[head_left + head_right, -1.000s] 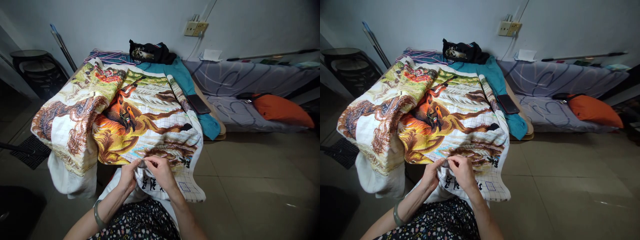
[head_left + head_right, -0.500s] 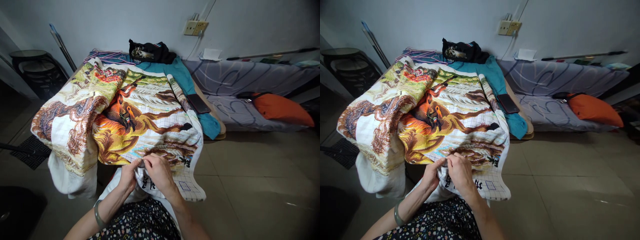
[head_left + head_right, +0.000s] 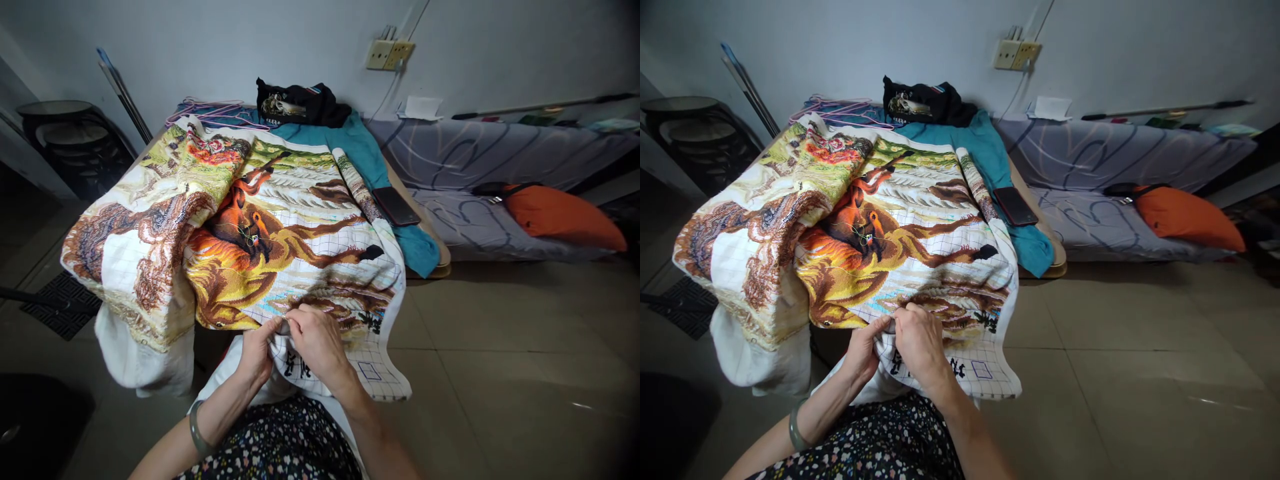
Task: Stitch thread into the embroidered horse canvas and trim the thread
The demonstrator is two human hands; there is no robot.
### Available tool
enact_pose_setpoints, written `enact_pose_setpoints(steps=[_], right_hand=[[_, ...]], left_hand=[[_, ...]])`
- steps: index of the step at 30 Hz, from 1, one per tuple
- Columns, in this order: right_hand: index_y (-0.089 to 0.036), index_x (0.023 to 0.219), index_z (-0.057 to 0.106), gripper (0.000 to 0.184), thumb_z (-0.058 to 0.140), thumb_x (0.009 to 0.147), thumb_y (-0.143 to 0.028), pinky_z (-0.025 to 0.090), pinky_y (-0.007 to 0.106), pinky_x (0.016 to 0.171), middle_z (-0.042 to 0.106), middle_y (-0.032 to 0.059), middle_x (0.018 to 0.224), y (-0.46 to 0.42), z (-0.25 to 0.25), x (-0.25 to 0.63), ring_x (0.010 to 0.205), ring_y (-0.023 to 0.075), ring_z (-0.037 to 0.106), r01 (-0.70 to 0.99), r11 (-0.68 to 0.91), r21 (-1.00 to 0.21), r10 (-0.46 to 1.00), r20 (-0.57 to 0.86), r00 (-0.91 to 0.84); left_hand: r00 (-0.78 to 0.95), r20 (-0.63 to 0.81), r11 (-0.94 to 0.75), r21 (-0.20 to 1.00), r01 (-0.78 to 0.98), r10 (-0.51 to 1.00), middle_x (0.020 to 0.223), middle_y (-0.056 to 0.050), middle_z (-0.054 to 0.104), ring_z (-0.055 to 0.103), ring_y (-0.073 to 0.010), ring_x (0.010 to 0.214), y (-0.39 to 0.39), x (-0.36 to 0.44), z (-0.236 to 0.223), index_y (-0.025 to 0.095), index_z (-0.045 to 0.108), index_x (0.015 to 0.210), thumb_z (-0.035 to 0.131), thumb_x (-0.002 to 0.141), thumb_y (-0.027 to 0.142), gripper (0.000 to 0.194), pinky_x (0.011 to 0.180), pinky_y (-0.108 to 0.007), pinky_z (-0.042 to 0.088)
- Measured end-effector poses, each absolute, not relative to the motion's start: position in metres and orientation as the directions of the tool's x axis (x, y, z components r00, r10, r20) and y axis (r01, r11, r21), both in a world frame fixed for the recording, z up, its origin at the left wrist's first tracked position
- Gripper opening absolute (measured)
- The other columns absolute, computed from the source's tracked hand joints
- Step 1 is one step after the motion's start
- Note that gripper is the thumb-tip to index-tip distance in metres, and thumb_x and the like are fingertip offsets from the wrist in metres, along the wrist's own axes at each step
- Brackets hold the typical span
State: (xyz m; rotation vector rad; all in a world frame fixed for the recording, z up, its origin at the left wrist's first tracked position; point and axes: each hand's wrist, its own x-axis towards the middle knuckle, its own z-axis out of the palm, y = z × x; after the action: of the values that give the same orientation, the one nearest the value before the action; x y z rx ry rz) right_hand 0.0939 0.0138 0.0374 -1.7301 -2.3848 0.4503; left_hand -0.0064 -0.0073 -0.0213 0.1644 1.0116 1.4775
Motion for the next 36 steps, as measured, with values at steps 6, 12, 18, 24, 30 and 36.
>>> enact_pose_setpoints(steps=[6,12,18,24,30,36], right_hand=[[-0.021,0.076,0.069,0.021,0.051,0.084,-0.014,0.032,0.026,0.06,0.064,0.004,0.076,0.014,0.04,0.093,0.073,0.015,0.058,0.909,0.294,-0.295,0.943,-0.063,-0.325],[-0.021,0.082,0.069,0.021,0.049,0.087,-0.016,0.033,0.027,0.062,0.065,0.0051,0.082,0.015,0.043,0.089,0.079,0.0175,0.058,0.919,0.311,-0.241,0.94,-0.066,-0.335],[-0.021,0.089,0.069,0.022,0.048,0.088,-0.014,0.035,0.029,0.066,0.064,0.0073,0.088,0.014,0.044,0.085,0.087,0.0195,0.056,0.926,0.309,-0.219,0.939,-0.085,-0.334],[-0.019,0.09,0.066,0.023,0.045,0.088,-0.011,0.038,0.028,0.069,0.064,0.0081,0.087,0.016,0.033,0.082,0.085,0.0195,0.056,0.915,0.334,-0.226,0.933,-0.057,-0.354],[-0.016,0.095,0.064,0.022,0.044,0.087,-0.01,0.042,0.029,0.069,0.064,0.0083,0.086,0.018,0.026,0.079,0.08,0.0201,0.058,0.907,0.257,-0.334,0.964,0.029,-0.263],[-0.019,0.087,0.066,0.02,0.048,0.09,-0.026,0.046,0.028,0.072,0.064,0.0071,0.08,-0.057,-0.014,0.08,0.077,0.0182,0.059,0.557,0.527,-0.642,0.841,0.298,-0.451]], left_hand=[[-0.212,-0.441,0.143,0.644,-0.751,0.872,0.09,-0.006,0.071,0.064,-0.0205,0.089,-0.008,-0.006,-0.023,0.012,0.064,0.104,0.074,0.059,0.014,0.046,0.092,-0.036,0.043],[-0.197,-0.434,0.144,0.635,-0.759,0.879,0.095,-0.007,0.071,0.064,-0.0216,0.093,-0.009,-0.006,-0.022,0.013,0.064,0.104,0.075,0.058,0.014,0.047,0.093,-0.036,0.042],[-0.185,-0.437,0.154,0.632,-0.759,0.88,0.102,-0.007,0.07,0.062,-0.0224,0.099,-0.009,-0.005,-0.02,0.014,0.065,0.101,0.074,0.058,0.014,0.044,0.093,-0.034,0.043],[-0.172,-0.468,0.186,0.624,-0.759,0.867,0.097,-0.007,0.071,0.063,-0.0232,0.096,-0.008,-0.006,-0.019,0.013,0.066,0.098,0.074,0.055,0.014,0.044,0.091,-0.034,0.044],[-0.16,-0.497,0.209,0.606,-0.767,0.853,0.088,-0.007,0.072,0.062,-0.025,0.098,-0.009,-0.007,-0.02,0.011,0.067,0.09,0.074,0.054,0.015,0.037,0.091,-0.036,0.044],[-0.049,-0.589,0.326,0.512,-0.795,0.807,0.076,-0.008,0.071,0.065,-0.0264,0.089,-0.012,-0.008,-0.017,0.011,0.067,0.082,0.075,0.058,0.023,0.028,0.085,-0.037,0.048]])
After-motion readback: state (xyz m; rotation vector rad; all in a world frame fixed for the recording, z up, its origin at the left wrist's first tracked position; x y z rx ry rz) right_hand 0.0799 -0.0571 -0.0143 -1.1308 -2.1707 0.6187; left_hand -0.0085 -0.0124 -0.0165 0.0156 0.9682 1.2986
